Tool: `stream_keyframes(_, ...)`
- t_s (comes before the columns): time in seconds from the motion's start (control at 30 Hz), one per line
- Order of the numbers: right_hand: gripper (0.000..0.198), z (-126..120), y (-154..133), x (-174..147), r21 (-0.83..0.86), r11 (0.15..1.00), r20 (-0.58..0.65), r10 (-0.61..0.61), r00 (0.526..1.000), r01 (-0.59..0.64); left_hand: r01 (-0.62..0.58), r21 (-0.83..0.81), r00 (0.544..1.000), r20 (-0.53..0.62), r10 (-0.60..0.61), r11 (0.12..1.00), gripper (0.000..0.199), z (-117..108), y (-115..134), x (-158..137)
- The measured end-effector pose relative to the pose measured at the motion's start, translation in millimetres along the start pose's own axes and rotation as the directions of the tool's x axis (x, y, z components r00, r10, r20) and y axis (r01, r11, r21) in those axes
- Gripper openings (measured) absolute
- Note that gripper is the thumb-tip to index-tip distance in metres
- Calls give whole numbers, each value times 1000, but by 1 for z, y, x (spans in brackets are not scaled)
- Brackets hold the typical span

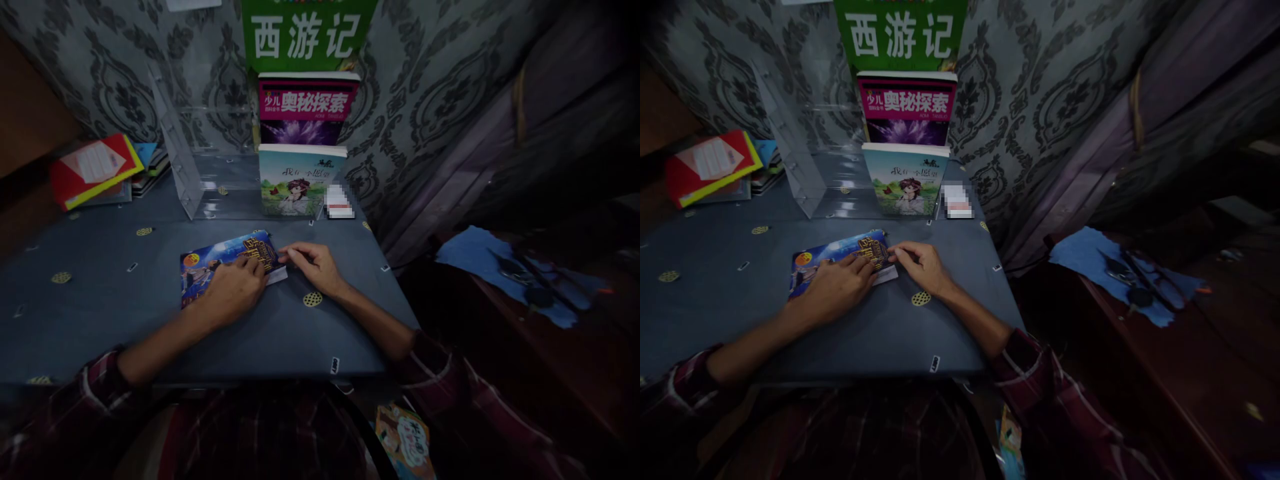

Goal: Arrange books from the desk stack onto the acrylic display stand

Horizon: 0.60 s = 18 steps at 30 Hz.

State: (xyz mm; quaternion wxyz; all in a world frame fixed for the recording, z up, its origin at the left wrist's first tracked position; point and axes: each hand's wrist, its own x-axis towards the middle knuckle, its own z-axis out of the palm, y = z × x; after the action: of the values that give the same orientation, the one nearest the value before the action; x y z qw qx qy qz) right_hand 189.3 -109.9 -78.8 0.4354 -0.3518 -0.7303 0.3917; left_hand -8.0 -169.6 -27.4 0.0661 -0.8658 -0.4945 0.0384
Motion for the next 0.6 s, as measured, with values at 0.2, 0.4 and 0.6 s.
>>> stream_keyframes(0.2,28,-1,1,-2,-122,991,19,-52,998,54,-5,13,1000,-15,5,1000,32,3,2,-1)
stream_keyframes(0.4,22,-6,1,-4,-285,894,362,-233,903,345,-23,-24,999,-41,22,999,34,10,-6,-9)
stream_keyframes(0.6,23,-12,5,1,-410,789,450,-261,854,457,-40,-145,999,-5,40,989,57,11,-50,-38)
